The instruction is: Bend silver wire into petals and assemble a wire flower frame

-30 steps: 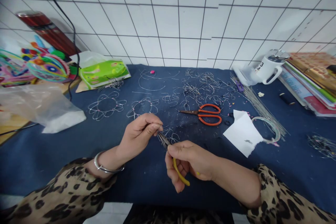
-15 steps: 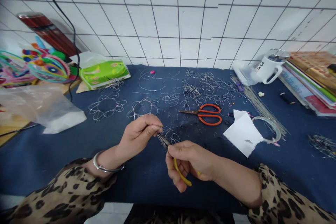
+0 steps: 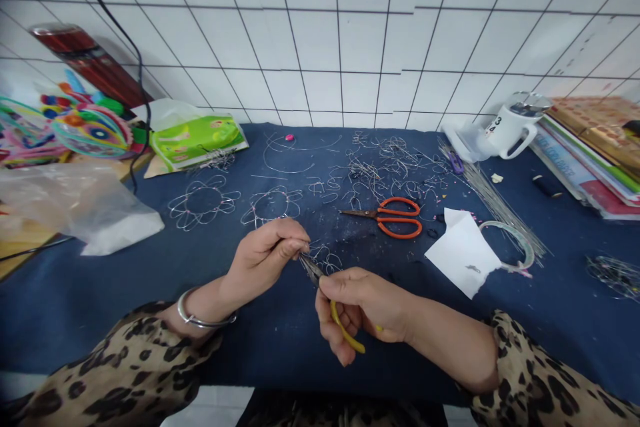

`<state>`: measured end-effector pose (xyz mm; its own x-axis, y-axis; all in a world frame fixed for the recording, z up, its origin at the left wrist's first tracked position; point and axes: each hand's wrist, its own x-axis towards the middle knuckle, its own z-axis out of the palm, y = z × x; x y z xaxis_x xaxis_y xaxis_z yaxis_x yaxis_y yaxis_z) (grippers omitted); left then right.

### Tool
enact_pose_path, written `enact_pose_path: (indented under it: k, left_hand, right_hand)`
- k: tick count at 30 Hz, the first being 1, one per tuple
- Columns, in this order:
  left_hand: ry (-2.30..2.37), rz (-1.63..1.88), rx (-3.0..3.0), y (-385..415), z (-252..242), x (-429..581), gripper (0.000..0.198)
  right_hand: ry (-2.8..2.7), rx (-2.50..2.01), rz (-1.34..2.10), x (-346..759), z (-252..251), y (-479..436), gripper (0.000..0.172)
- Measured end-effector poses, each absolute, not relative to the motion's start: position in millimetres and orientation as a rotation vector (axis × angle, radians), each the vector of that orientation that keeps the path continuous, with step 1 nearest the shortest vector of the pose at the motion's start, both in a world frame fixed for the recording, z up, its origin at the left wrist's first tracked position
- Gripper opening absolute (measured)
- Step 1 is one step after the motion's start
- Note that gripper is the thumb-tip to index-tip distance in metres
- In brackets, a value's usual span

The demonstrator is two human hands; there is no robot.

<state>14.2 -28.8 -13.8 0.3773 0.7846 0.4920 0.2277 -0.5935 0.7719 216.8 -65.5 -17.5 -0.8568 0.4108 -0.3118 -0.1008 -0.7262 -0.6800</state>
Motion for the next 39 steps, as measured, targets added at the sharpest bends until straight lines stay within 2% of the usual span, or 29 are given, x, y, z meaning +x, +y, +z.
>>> enact_pose_path:
  k: [18, 30, 39]
  left_hand:
    - [0.847, 1.177, 2.148, -28, -10, 14, 0.012]
    - [1.031, 1.234, 2.077, -33, -14, 18, 0.009]
    - [1.123, 1.302, 1.765, -41, -14, 29, 0.009]
  right_hand:
    - [-0.969, -0.695, 2.602, 218, -16, -65, 0.039]
    - [-1.306, -0.979, 2.215, 210, -9, -75, 0.043]
    - [-1.555, -1.175, 1.899, 201, -3, -85, 0.043]
